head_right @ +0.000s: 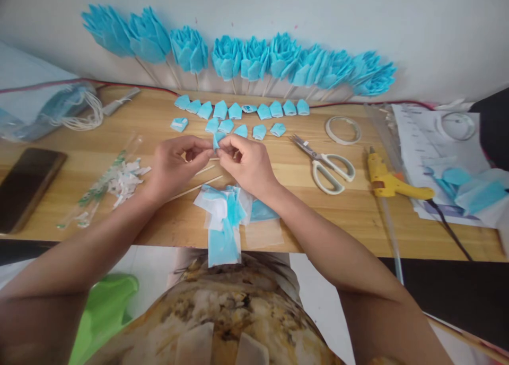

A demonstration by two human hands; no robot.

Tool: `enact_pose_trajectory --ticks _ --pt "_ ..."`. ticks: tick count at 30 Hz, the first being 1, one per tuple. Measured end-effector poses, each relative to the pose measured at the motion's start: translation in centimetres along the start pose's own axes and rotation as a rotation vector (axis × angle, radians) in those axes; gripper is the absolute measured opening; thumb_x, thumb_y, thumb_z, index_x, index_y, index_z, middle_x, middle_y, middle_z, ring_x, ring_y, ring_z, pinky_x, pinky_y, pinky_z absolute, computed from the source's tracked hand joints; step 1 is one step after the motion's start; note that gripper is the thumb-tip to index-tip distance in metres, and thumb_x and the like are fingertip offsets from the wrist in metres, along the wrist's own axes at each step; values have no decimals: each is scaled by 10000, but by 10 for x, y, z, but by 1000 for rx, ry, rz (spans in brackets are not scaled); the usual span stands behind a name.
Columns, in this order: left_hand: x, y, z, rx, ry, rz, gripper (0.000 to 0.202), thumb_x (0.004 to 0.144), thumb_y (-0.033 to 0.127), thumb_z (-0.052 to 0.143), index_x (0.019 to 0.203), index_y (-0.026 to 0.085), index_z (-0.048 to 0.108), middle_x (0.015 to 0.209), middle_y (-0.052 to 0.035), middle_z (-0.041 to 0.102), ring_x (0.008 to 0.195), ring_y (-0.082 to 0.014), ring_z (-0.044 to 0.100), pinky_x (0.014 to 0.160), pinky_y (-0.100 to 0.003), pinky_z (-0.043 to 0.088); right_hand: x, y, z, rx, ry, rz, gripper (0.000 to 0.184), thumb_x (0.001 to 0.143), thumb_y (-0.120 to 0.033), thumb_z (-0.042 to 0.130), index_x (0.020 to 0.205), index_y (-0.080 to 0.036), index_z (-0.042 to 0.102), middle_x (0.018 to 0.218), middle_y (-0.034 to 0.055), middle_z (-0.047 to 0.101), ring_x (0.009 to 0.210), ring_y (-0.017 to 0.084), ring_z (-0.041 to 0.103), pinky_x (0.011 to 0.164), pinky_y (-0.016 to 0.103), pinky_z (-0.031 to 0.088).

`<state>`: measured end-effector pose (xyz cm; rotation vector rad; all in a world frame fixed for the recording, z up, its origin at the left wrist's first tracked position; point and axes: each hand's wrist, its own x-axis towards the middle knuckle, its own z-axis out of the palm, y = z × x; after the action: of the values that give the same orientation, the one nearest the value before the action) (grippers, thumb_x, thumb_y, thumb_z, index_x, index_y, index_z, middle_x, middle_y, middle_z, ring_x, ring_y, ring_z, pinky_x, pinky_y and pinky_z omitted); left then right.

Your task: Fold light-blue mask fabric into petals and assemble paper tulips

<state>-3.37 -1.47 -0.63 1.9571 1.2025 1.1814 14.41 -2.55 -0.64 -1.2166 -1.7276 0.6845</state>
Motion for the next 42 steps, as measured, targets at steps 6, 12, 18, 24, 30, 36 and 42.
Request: enact_pose_trajectory --ticks 6,12,18,24,30,36,42 --pt "0 1 1 8 3 2 109 809 205 634 776 186 736 623 3 652 579 -111 506 587 -261 409 -1 -1 1 -60 8 -36 88 821 -201 613 736 -216 596 674 -29 614 609 106 505 598 256 401" --pt "1 3 1 -16 -4 -16 139 808 219 602 740 183 718 607 5 631 565 -108 491 551 -247 382 -2 -1 0 -51 4 -31 93 820 -190 621 735 -218 594 671 -34 608 611 108 502 597 260 393" --pt "2 3 0 -24 1 -35 125 799 214 605 718 185 697 574 18 579 546 -103 458 533 -246 352 1 -2 -1 56 -39 57 108 803 -199 625 707 -211 576 650 -41 572 607 103 464 586 264 369" --pt "12 -1 -11 -112 101 -117 121 810 212 607 744 185 705 615 13 583 569 -107 452 547 -259 346 12 11 -10 344 0 275 129 790 -247 656 686 -200 596 628 -41 562 576 92 459 575 256 364" --pt "27 24 -68 96 154 -147 123 794 135 627 714 164 716 553 45 520 532 -81 362 539 -263 263 19 20 -20 575 23 403 153 745 -290 710 685 -206 597 676 -27 602 610 90 498 551 220 397" --pt "16 14 -132 731 -185 -318 175 853 192 621 866 167 794 670 37 653 658 -101 483 655 -232 302 17 18 -18 594 0 362 91 748 -244 671 678 -200 635 678 -20 631 601 78 504 544 208 404" --pt "6 -28 -150 798 -335 -420 333 917 372 520 858 203 801 712 -2 680 723 -164 568 704 -267 359 16 18 -15 626 -19 348 92 750 -230 677 677 -194 634 675 -13 652 590 77 521 522 206 392"
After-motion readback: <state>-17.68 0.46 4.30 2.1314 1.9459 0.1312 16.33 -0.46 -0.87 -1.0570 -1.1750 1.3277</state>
